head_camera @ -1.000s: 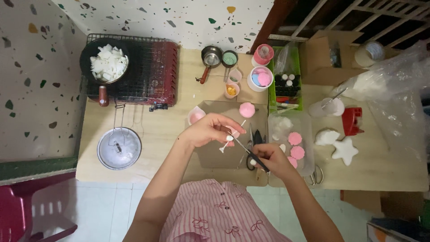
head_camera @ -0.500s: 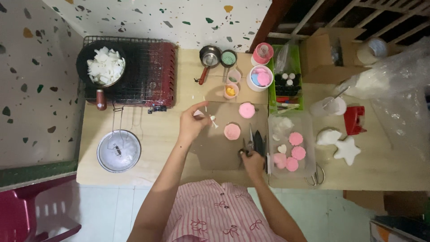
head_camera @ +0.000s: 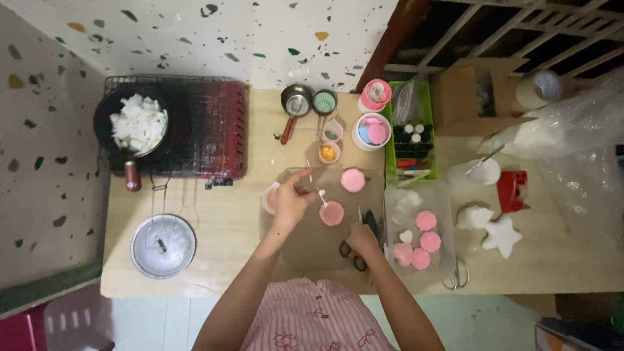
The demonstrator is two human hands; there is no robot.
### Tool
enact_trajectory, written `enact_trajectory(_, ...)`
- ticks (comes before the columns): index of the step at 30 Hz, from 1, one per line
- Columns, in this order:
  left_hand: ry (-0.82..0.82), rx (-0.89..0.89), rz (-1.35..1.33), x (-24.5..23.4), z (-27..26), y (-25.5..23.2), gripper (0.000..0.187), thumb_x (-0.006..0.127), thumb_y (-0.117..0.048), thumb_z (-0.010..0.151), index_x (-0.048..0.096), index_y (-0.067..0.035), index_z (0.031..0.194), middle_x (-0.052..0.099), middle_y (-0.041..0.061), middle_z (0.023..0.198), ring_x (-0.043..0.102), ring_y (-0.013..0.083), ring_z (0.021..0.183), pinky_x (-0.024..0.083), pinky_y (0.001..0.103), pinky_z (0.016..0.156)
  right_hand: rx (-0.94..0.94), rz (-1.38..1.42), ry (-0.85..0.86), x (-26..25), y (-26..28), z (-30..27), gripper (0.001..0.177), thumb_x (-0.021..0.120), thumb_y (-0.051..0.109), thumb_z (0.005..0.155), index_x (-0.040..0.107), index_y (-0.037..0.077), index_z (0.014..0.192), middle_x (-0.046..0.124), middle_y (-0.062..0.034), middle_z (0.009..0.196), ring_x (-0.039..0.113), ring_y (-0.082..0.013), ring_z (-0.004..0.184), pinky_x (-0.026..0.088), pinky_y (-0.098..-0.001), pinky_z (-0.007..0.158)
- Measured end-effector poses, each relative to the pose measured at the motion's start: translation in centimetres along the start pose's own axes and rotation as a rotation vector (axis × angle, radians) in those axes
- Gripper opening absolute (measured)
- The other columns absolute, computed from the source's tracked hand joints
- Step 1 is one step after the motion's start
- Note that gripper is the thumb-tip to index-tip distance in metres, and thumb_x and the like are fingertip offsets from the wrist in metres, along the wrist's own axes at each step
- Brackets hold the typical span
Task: The recorder is crafting candles, specifically shaping and assembling pink candle pieces into flower shapes.
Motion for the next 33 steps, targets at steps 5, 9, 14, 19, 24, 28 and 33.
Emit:
enact_trajectory(5,-0.044,0.046,-0.032,1.9,1.5,-2.6,0.061,0.082,0.0,0.073,0.067,-0.009,0.132,0.065,0.004,0.08,0.062,0.0092,0.063,0.052,0.026,0.058,-0.173,1.102,-0.11,-4.0,3.0,1.0,0.026,0.065,0.017,0.099,0.072,-0.001,0.117,0.075,-0.012,0.094,0.066,-0.0182,0.071,0.054,-0.0346,0.062)
enact_trajectory(9,-0.065,0.09,-0.066,4.6,4.6,-2.8,0.061,0.079,0.002,0.072,0.065,-0.006,0.131,0.07,0.005,0.102,0.071,0.0101,0.07,0.057,0.027,0.063,-0.194,1.364,0.146,-9.6,7.4,1.8,0.032,0.066,0.012,0.088,0.065,0.008,0.119,0.075,-0.0049,0.098,0.075,-0.0171,0.082,0.054,-0.0304,0.063)
enact_trajectory(14,-0.083,0.015,-0.162,6.6,10.1,-1.4,0.053,0.079,-0.002,0.08,0.068,-0.008,0.131,0.077,0.009,0.107,0.074,0.012,0.087,0.06,0.026,0.074,-0.124,1.066,0.047,-14.2,6.4,9.1,0.024,0.071,0.02,0.09,0.075,0.003,0.106,0.077,-0.0079,0.088,0.07,-0.0164,0.072,0.056,-0.0303,0.065)
enact_trajectory(19,-0.031,0.003,-0.457,6.0,14.5,2.4,0.037,0.07,0.002,0.089,0.071,-0.002,0.126,0.077,0.006,0.113,0.072,0.0121,0.1,0.059,0.027,0.086,-0.374,0.455,-0.697,-24.3,5.6,18.3,0.018,0.076,0.017,0.085,0.078,0.004,0.097,0.073,-0.0139,0.079,0.07,-0.0229,0.071,0.055,-0.0377,0.066)
enact_trajectory(24,0.069,-0.033,-0.573,3.3,13.0,-1.6,0.027,0.067,0.007,0.093,0.075,0.004,0.119,0.077,0.01,0.113,0.071,0.0129,0.098,0.057,0.028,0.089,-0.52,0.161,-0.875,-27.2,7.2,21.7,0.016,0.076,0.012,0.087,0.079,0.006,0.101,0.073,-0.019,0.09,0.07,-0.0354,0.076,0.055,-0.0432,0.069)
enact_trajectory(28,0.081,-0.035,-0.68,2.7,11.6,-3.0,0.023,0.071,0.008,0.09,0.065,0.001,0.11,0.075,0.011,0.116,0.07,0.0135,0.095,0.058,0.028,0.084,-0.567,0.344,-0.767,-25.4,8.6,19.0,0.017,0.073,0.01,0.091,0.075,0.002,0.105,0.073,-0.0134,0.092,0.069,-0.0265,0.076,0.055,-0.0373,0.068)
enact_trajectory(33,0.043,-0.004,-0.628,2.8,7.9,-3.1,0.041,0.077,0.007,0.082,0.045,-0.008,0.105,0.067,0.003,0.117,0.069,0.0107,0.09,0.059,0.025,0.076,-0.381,0.968,0.044,-18.3,9.7,8.3,0.026,0.073,0.015,0.091,0.076,0.002,0.112,0.07,-0.0045,0.088,0.064,-0.0121,0.073,0.049,-0.0278,0.061)
Point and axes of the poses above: each hand's wrist, its own z-axis towards the middle knuckle, its own x-axis out of the palm, y = z × x, the point moved 3 cm from there along z, towards the middle knuckle
